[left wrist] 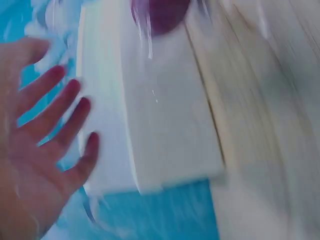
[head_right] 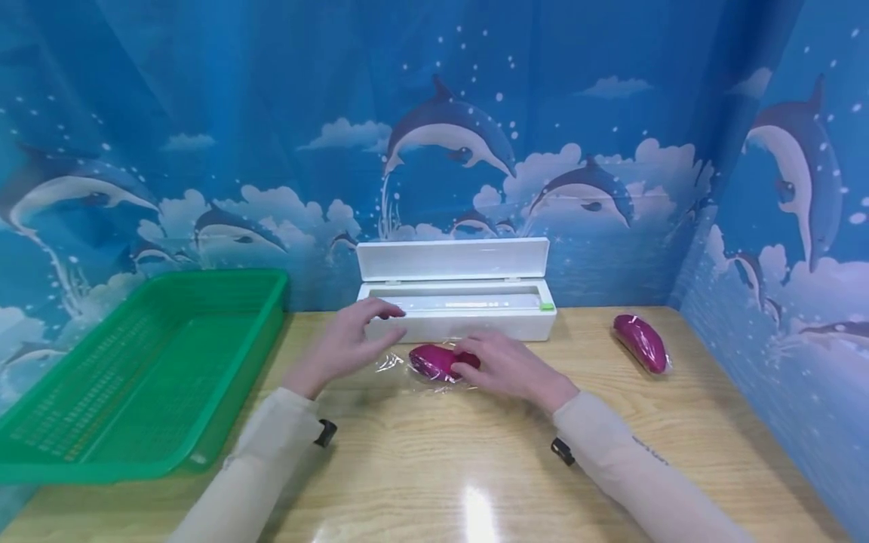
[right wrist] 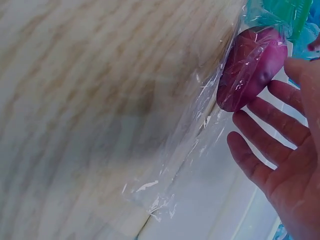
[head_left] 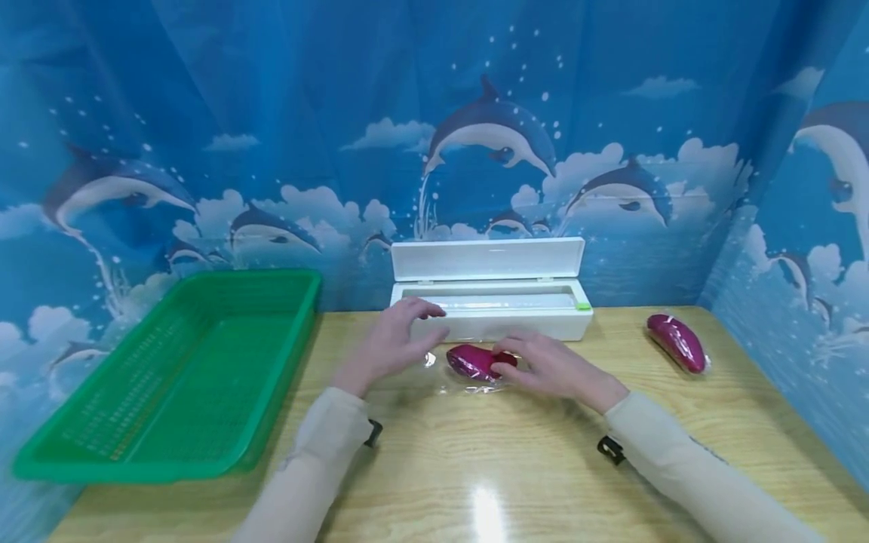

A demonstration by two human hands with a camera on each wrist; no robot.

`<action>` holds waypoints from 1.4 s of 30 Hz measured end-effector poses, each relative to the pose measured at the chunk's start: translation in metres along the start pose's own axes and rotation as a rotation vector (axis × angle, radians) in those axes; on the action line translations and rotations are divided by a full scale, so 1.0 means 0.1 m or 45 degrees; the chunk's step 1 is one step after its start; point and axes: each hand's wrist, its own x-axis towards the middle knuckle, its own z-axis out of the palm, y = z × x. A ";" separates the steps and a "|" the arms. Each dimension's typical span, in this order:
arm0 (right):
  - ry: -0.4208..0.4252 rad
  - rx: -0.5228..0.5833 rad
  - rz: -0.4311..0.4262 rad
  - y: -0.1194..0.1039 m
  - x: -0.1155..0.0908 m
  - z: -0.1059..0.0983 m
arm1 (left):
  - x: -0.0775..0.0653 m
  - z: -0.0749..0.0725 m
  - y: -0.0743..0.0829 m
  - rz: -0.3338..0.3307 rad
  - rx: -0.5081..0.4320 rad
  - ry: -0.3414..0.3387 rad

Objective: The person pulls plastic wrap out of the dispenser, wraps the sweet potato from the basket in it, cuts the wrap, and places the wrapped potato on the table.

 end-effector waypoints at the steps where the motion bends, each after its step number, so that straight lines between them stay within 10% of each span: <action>1: 0.007 0.005 0.002 -0.01 0.00 0.00 | 0.03 0.03 0.04 0.041 0.048 -0.053; 6: -0.046 0.081 0.051 -0.05 0.01 0.00 | 0.16 0.22 0.14 0.136 0.375 -0.212; 14: -0.084 0.072 0.057 -0.08 0.01 0.00 | 0.21 0.36 0.08 0.145 0.625 -0.170; 29: -0.025 0.175 -0.035 -0.07 0.05 0.01 | 0.17 0.19 0.07 0.151 0.335 -0.044; 42: -0.045 0.275 -0.022 -0.11 0.13 0.05 | 0.07 0.17 0.16 -0.010 0.243 -0.283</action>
